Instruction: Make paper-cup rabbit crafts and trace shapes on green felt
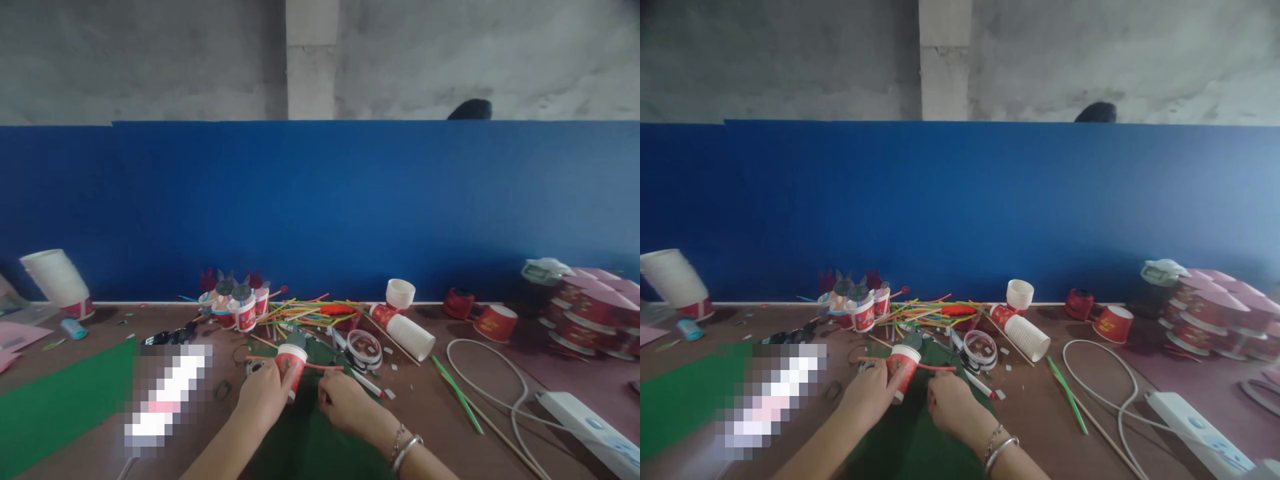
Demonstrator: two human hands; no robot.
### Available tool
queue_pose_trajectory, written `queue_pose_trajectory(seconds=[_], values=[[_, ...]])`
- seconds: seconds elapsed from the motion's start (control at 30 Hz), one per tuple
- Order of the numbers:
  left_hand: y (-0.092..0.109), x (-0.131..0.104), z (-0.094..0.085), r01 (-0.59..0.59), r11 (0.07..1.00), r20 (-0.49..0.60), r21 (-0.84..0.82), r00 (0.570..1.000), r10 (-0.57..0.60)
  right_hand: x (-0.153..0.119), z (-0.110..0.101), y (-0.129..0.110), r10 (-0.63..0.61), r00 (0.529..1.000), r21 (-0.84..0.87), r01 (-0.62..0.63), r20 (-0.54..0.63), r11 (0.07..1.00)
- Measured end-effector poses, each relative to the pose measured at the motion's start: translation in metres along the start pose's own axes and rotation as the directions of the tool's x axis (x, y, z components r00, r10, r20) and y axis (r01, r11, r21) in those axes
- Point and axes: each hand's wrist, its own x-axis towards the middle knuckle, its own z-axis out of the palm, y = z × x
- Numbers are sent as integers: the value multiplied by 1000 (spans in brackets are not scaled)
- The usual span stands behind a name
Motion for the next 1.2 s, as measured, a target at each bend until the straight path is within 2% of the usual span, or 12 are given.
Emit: queue_pose_trajectory(seconds=[0.1,0.17,0.27,0.33,0.43,0.57,0.7,0.8,0.87,0.93,1.03,1.2], values=[[6,-7,-8,-42,991,-169,126,984,63,-2,-1,-2,39,999,-16,-39,-21,999],[14,-10,-6,-204,976,-278,72,936,216,-3,0,-4,76,997,-49,-77,-25,996],[26,-13,15,-497,839,-366,-222,840,400,-4,6,-3,89,995,-70,-92,-46,993],[33,-15,37,-519,713,-410,-471,845,344,-3,12,2,74,992,-27,-78,-105,997],[37,-21,70,-366,537,-342,-760,928,149,1,17,12,97,979,142,-71,-179,987],[36,-25,95,-192,285,-176,-939,981,81,2,16,16,95,947,353,21,-307,935],[33,-13,102,15,23,17,-1000,995,96,-5,13,11,-140,884,274,284,-446,919],[34,-3,101,141,-176,127,-974,988,89,-7,9,17,-215,839,209,357,-500,910],[36,-2,96,202,-195,183,-960,977,112,-4,6,31,-105,791,154,244,-602,957],[36,-2,92,245,-172,223,-954,965,139,1,4,47,43,750,72,6,-660,997],[35,-2,90,246,-122,221,-962,957,190,6,2,67,184,794,-13,-235,-579,972],[34,6,101,130,-95,101,-987,960,261,4,-3,66,123,780,-19,-171,-614,985]])
